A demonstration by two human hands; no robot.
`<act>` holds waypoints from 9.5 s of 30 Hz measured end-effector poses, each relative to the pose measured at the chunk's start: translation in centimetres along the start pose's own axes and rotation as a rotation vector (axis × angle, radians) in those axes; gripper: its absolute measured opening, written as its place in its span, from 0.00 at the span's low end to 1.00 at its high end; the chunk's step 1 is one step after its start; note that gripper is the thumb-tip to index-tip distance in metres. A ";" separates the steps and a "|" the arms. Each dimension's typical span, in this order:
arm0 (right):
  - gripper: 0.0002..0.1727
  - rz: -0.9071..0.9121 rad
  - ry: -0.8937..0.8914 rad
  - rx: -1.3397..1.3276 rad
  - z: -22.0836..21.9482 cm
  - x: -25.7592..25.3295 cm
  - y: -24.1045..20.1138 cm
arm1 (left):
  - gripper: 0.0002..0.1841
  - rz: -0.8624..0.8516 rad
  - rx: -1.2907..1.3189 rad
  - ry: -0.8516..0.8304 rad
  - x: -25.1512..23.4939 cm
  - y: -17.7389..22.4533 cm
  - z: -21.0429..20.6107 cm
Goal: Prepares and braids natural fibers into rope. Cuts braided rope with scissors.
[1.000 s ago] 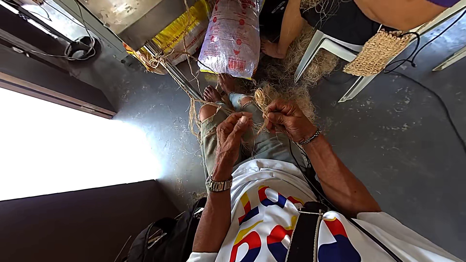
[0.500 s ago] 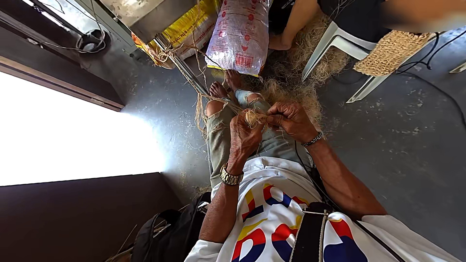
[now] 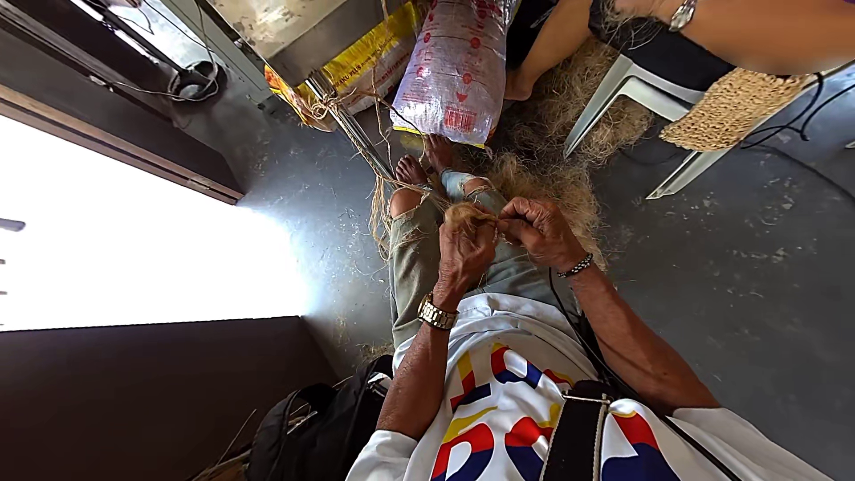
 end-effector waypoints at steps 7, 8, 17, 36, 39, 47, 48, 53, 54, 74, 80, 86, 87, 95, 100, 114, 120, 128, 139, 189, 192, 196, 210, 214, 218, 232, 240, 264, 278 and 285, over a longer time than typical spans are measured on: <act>0.07 -0.107 0.073 -0.322 0.1 0.3 0.4 | 0.15 0.104 0.403 -0.104 0.9 -0.1 -0.2; 0.07 -0.115 0.075 -0.356 0.0 0.3 0.4 | 0.16 0.092 0.392 -0.103 1.0 0.1 -0.4; 0.09 -0.191 0.103 -0.581 0.5 0.3 0.5 | 0.13 0.075 0.363 -0.097 2.3 1.4 -0.6; 0.15 -0.286 0.072 -0.806 0.0 0.3 0.3 | 0.11 0.080 0.353 -0.243 2.6 1.2 -0.1; 0.15 -0.289 0.054 -0.866 -0.1 0.3 0.3 | 0.11 0.104 0.341 -0.200 2.3 0.6 0.9; 0.15 -0.284 0.046 -1.011 0.4 0.2 0.4 | 0.10 0.036 0.335 -0.157 1.3 -0.8 4.9; 0.15 -0.280 0.047 -0.994 0.4 0.2 0.3 | 0.09 0.023 0.312 -0.167 1.3 -1.0 5.2; 0.14 -0.269 0.073 -0.797 0.3 0.2 0.4 | 0.10 0.101 0.006 -0.363 2.1 -2.9 5.3; 0.13 -0.260 0.067 -0.708 0.3 0.1 0.5 | 0.14 0.105 -0.015 -0.375 2.1 -3.1 5.2; 0.10 -0.204 -0.167 -0.354 -2.9 0.4 -0.9 | 0.08 0.215 0.300 -0.049 2.3 0.1 3.2; 0.10 -0.189 -0.178 -0.270 -3.2 0.3 -0.6 | 0.06 0.215 0.153 0.041 1.7 -0.5 3.1; 0.07 -0.292 -0.183 -0.302 -2.3 0.5 0.2 | 0.07 0.343 0.487 0.078 1.8 -2.8 1.5; 0.07 -0.278 -0.174 -0.302 -1.9 0.5 0.0 | 0.07 0.384 0.607 0.086 1.9 -3.1 1.3; 0.08 -0.046 0.017 -0.250 1.3 0.1 -1.4 | 0.07 0.526 1.008 0.114 2.4 -2.8 0.6; 0.11 -0.010 0.049 -0.271 2.2 0.1 -1.8 | 0.08 0.430 1.031 0.107 2.2 -2.2 0.8; 0.12 0.134 0.151 -0.241 4.1 -0.1 -3.3 | 0.07 0.227 0.925 0.074 1.7 -1.2 1.2; 0.17 0.159 0.066 -0.205 4.1 -0.1 -3.9 | 0.07 0.242 0.952 0.079 1.5 -1.2 1.3; 0.32 0.025 0.023 -0.028 2.8 -1.2 -2.1 | 0.08 0.230 1.071 0.293 -1.1 -3.5 5.8; 0.19 0.145 -0.034 0.417 0.6 -7.5 -1.3 | 0.09 0.327 0.973 0.560 -2.6 -9.8 8.9; 0.12 0.151 -0.293 1.274 -8.8 -45.5 -6.4 | 0.04 0.360 1.273 0.424 -2.1 -14.3 6.1; 0.14 0.144 -0.297 1.311 -9.6 -45.5 -6.2 | 0.04 0.359 1.283 0.426 -2.1 -14.3 6.0; 0.13 0.120 -0.333 1.316 -9.9 -45.3 -6.4 | 0.04 0.384 1.273 0.422 -1.8 -14.3 6.0; 0.16 0.285 -0.354 1.247 -10.3 -42.8 -6.5 | 0.04 0.373 1.271 0.411 -2.2 -14.3 6.0; 0.14 0.444 -0.301 1.281 -10.9 -41.7 -6.9 | 0.04 0.361 1.244 0.414 -2.1 -14.3 6.2; 0.11 0.626 -0.117 1.200 -10.5 -40.6 -8.2 | 0.04 0.364 1.247 0.412 -2.3 -14.1 6.2; 0.10 0.306 -0.089 0.712 -6.3 -39.4 -8.8 | 0.04 0.423 1.169 0.444 -2.0 -14.3 5.7; 0.18 -0.037 -0.108 0.028 -3.7 -35.7 -3.8 | 0.04 0.431 1.198 0.480 -2.0 -14.0 5.8; 0.14 -0.195 -0.236 -0.096 -3.5 -32.3 -2.0 | 0.07 0.522 1.137 0.689 -2.1 -14.0 6.7; 0.39 -0.299 -0.869 -0.401 -3.4 -8.0 0.1 | 0.17 0.388 0.963 0.519 -2.2 -13.8 6.1; 0.40 -0.402 -0.789 -0.405 -4.6 -4.6 5.1 | 0.20 0.365 0.967 0.470 -2.2 -13.7 5.9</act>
Point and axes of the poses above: each hand's wrist, its own x-axis away from the middle knuckle, its own z-axis out of the back of the hand, y = z × x, the point moved 8 cm from there along -x, towards the middle knuckle, and after that the axes turned 1 degree about x, right-handed, at the moved point
